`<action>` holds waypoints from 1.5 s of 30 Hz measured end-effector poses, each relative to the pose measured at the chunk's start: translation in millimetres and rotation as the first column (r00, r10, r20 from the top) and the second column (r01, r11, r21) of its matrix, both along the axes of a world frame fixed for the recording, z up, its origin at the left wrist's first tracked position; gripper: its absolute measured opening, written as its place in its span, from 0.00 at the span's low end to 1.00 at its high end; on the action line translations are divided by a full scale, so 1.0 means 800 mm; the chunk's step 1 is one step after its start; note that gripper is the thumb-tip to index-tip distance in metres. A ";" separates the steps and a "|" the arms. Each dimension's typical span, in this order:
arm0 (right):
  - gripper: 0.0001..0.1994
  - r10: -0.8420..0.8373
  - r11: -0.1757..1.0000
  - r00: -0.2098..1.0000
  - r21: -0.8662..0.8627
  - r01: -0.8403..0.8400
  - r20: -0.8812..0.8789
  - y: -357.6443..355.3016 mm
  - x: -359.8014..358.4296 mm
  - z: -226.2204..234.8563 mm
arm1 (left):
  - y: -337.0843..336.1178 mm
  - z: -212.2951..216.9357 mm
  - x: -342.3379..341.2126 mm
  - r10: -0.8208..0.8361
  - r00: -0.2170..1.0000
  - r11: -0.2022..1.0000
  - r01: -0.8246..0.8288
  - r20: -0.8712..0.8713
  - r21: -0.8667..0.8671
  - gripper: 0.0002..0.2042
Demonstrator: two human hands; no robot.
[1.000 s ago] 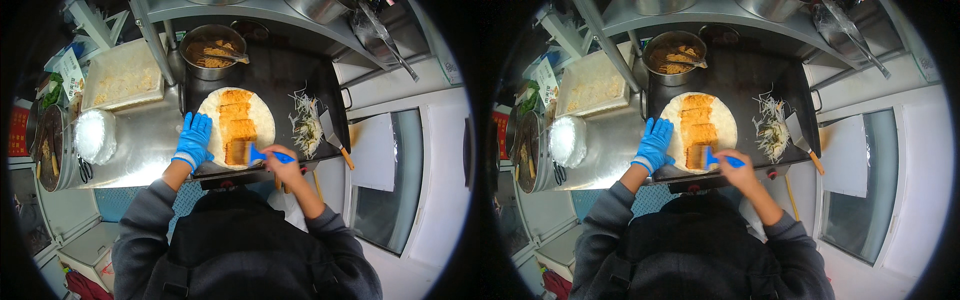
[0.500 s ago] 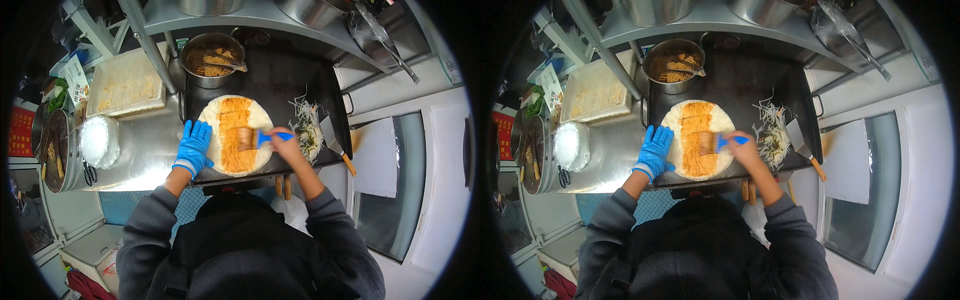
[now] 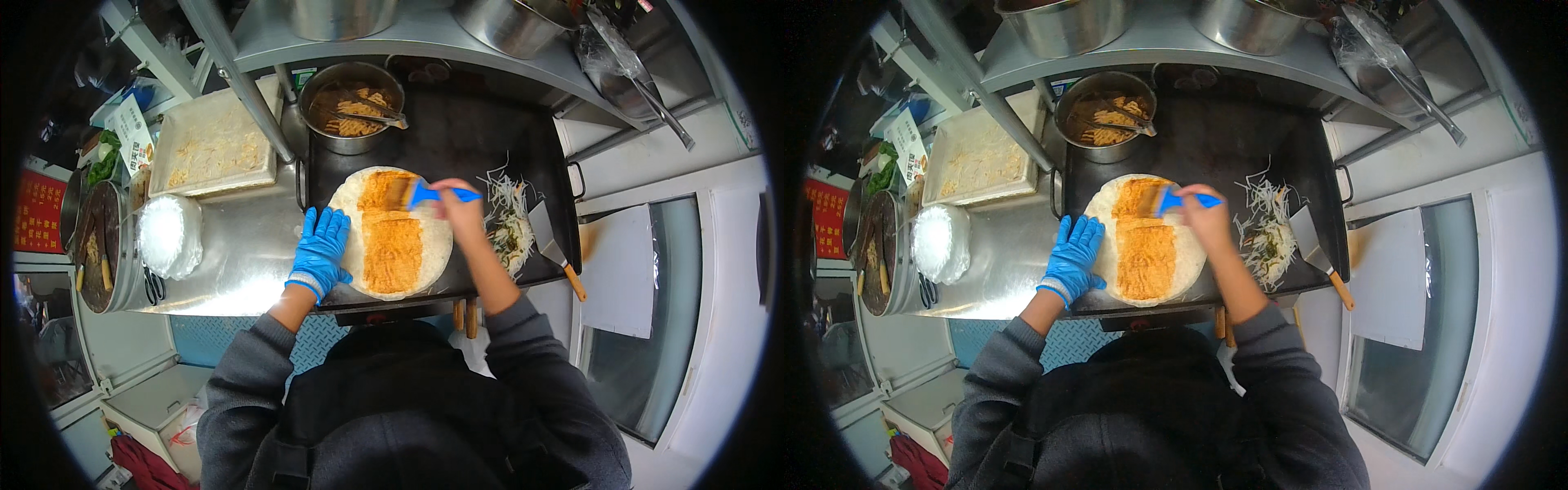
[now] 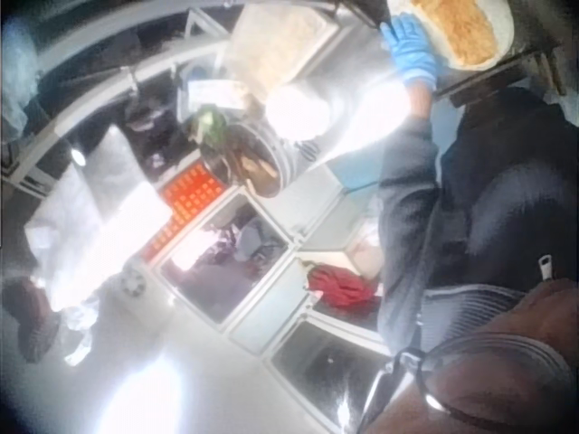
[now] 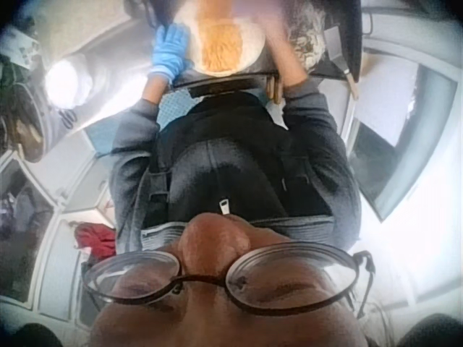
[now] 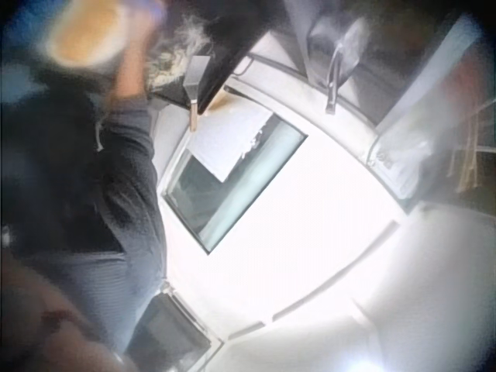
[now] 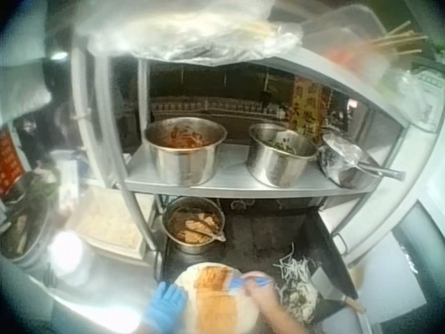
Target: The person prepares a flatbread wrap on a griddle by layering shredded vegetables, greens, and sauce, then adds crispy fried strips and a meat patty. They use a brush, tongs, and a spatula to assemble the ingredients and fold the wrap.
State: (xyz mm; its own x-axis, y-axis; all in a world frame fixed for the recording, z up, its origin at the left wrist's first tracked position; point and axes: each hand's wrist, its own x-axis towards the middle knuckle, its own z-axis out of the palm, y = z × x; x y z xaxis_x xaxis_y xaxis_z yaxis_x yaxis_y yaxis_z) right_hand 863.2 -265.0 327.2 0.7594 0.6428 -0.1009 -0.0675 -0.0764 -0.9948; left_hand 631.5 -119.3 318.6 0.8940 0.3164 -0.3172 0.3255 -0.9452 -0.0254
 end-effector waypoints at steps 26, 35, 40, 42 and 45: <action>0.12 -0.299 0.953 0.925 -0.031 0.300 -0.232 -0.112 -0.061 0.064 | 0.033 0.063 -0.031 0.050 0.865 0.985 0.042 0.500 -0.170 0.24; 0.11 0.001 0.717 0.975 0.680 0.152 -0.220 0.046 -0.050 0.225 | 0.018 0.102 -0.153 0.338 0.574 0.927 -0.068 0.746 -0.368 0.10; 0.12 0.016 0.624 0.999 0.781 0.019 -0.036 0.087 -0.033 0.335 | 0.012 0.091 -0.212 0.436 0.447 0.891 -0.096 0.781 -0.443 0.07; 0.14 -0.062 0.749 0.985 0.660 -0.063 0.163 0.122 -0.017 0.363 | 0.011 0.088 -0.217 0.488 0.450 0.861 -0.109 0.748 -0.496 0.07; 0.13 -0.043 0.901 0.976 0.429 -0.055 0.215 0.176 0.003 0.385 | 0.002 0.084 -0.212 0.780 0.299 0.602 -0.117 0.550 -0.790 0.09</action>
State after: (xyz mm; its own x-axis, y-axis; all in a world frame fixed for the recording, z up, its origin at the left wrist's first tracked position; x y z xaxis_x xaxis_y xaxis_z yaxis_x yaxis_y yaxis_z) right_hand 865.5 -124.3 635.5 0.7269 0.5902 0.3510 0.1497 0.3626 -0.9198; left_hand 462.0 -117.6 386.2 0.5305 0.8332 0.1560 0.2321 -0.3198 0.9186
